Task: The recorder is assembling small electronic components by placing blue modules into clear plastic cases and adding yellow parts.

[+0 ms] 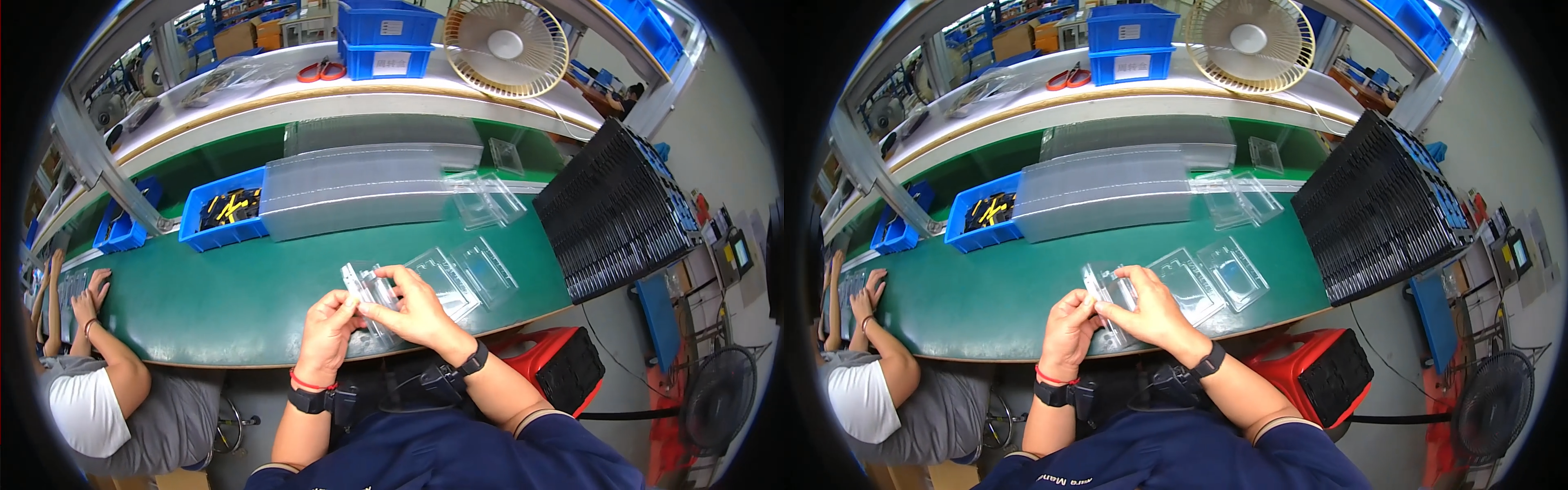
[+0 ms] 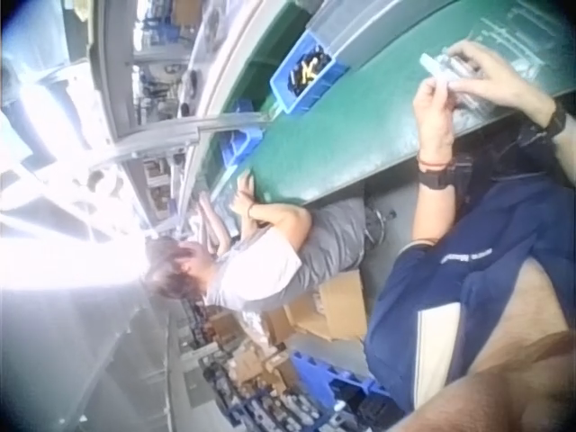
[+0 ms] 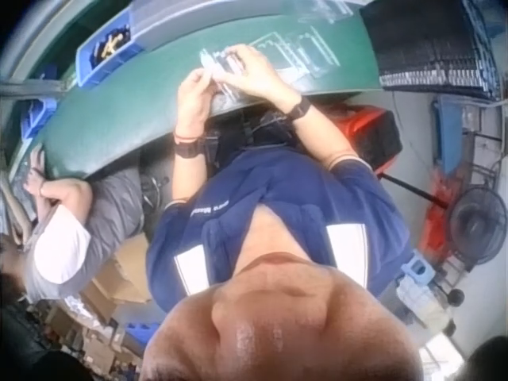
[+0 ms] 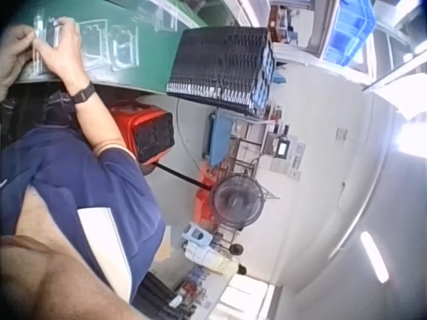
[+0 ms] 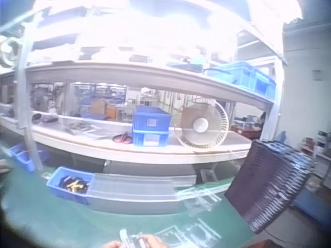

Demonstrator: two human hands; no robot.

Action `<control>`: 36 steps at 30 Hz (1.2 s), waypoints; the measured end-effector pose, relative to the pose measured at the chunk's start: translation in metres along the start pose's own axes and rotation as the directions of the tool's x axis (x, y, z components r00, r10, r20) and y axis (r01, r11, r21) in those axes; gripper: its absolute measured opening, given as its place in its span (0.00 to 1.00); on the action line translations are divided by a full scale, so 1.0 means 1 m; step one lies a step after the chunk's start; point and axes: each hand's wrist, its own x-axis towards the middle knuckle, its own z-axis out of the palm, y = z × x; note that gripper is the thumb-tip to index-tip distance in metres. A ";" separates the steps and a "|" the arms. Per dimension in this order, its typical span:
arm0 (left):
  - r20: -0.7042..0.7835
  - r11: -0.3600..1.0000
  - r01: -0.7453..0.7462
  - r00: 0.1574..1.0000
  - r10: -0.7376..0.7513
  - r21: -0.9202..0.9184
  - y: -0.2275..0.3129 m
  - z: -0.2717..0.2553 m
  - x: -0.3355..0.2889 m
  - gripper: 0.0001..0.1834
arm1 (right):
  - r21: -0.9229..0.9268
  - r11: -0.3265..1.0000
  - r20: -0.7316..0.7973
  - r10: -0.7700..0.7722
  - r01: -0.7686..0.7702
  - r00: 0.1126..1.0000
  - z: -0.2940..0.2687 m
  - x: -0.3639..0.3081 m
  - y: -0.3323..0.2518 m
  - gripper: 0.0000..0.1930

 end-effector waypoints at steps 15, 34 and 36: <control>-0.032 0.178 -0.070 0.860 0.509 0.982 0.015 -0.004 -0.013 0.17 | -0.653 0.706 -0.343 0.047 -0.274 0.938 -0.140 0.073 0.058 0.33; 0.581 -0.239 -0.535 0.786 0.210 0.810 -0.053 0.076 -0.013 0.26 | -0.521 0.757 -0.417 0.178 -0.395 0.891 -0.171 0.098 0.078 0.39; 0.616 -0.251 -0.571 0.769 0.168 0.781 -0.056 0.079 -0.011 0.26 | -0.542 0.739 -0.443 0.153 -0.400 0.883 -0.182 0.083 0.073 0.38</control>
